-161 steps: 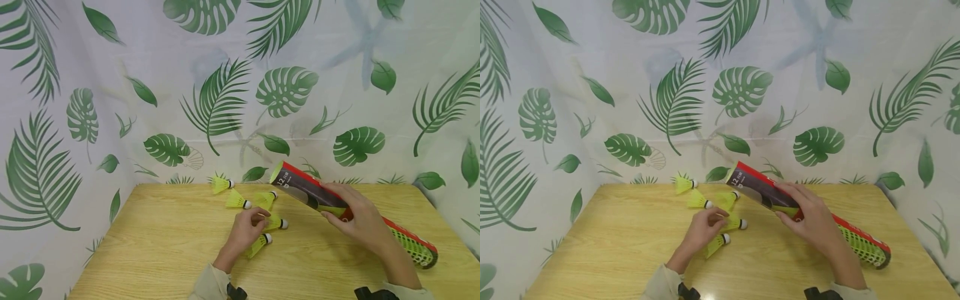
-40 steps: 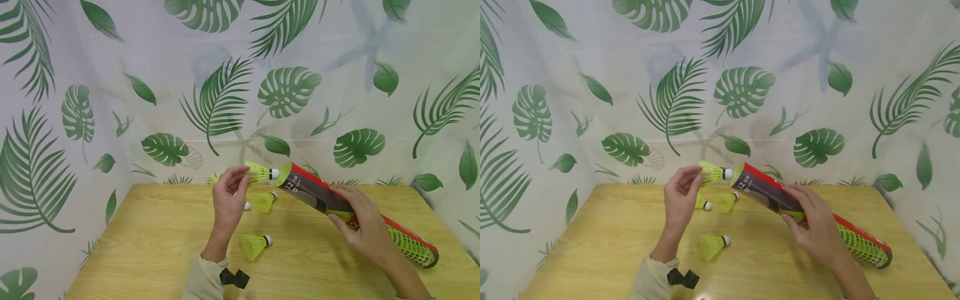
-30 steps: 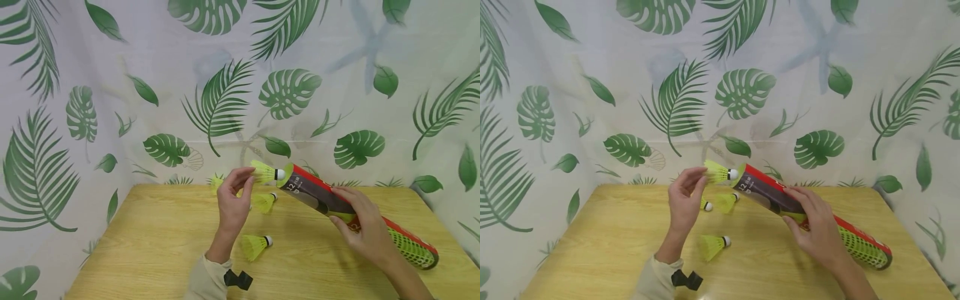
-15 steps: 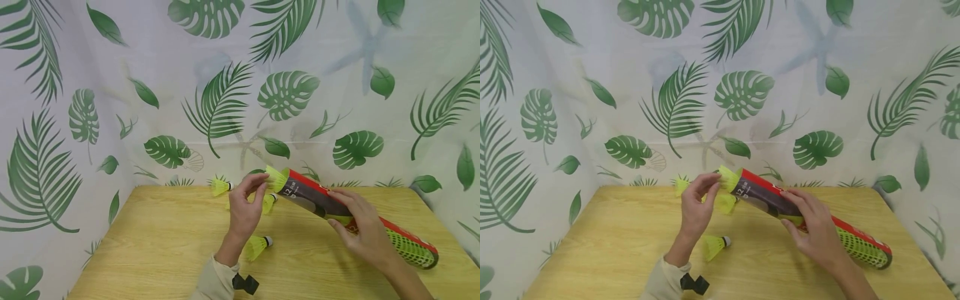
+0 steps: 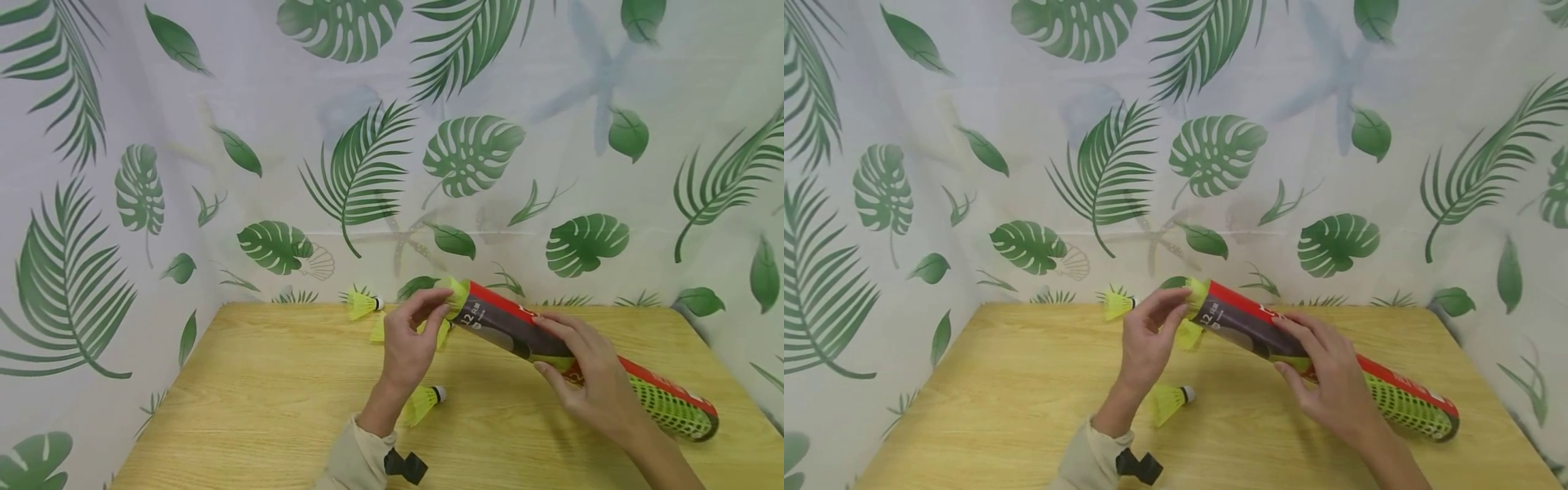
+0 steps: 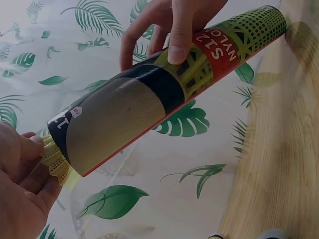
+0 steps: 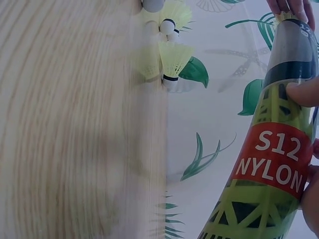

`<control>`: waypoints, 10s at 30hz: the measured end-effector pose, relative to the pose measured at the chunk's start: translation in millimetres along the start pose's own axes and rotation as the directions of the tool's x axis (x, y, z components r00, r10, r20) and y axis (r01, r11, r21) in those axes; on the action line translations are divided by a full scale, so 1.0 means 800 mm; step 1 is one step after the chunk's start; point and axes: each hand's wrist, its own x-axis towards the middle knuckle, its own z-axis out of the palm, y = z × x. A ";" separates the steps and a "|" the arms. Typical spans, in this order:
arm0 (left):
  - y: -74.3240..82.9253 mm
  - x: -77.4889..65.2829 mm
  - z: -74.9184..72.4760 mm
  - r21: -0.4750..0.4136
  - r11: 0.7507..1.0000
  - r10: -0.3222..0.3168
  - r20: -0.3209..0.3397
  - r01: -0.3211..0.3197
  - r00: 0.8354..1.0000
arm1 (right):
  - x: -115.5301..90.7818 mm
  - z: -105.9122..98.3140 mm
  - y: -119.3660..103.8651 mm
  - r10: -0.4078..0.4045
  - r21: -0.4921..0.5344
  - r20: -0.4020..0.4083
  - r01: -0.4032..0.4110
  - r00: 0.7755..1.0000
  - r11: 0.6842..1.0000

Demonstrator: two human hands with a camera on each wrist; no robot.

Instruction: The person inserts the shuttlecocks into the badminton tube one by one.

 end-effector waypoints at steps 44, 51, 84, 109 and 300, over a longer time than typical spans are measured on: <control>-0.002 -0.003 -0.005 -0.038 0.999 0.018 0.163 -0.012 0.986 | 0.019 -0.006 -0.005 -0.031 0.073 -0.022 0.032 0.999 0.997; -0.005 -0.013 -0.036 -0.001 0.999 0.043 0.128 -0.043 0.991 | 0.019 -0.008 -0.004 -0.014 0.086 -0.031 0.017 0.999 0.996; -0.026 -0.099 -0.095 0.429 0.825 -0.512 0.289 0.369 0.809 | 0.022 -0.007 0.014 0.002 0.023 -0.135 0.001 0.991 1.000; -0.029 -0.077 -0.085 0.436 0.839 -0.431 0.169 0.325 0.886 | 0.020 -0.006 0.017 0.008 0.028 -0.123 -0.005 0.992 1.000; -0.130 -0.039 -0.112 0.485 0.764 -0.506 0.043 0.425 0.861 | 0.008 0.000 -0.002 0.001 0.050 -0.021 0.000 1.000 0.999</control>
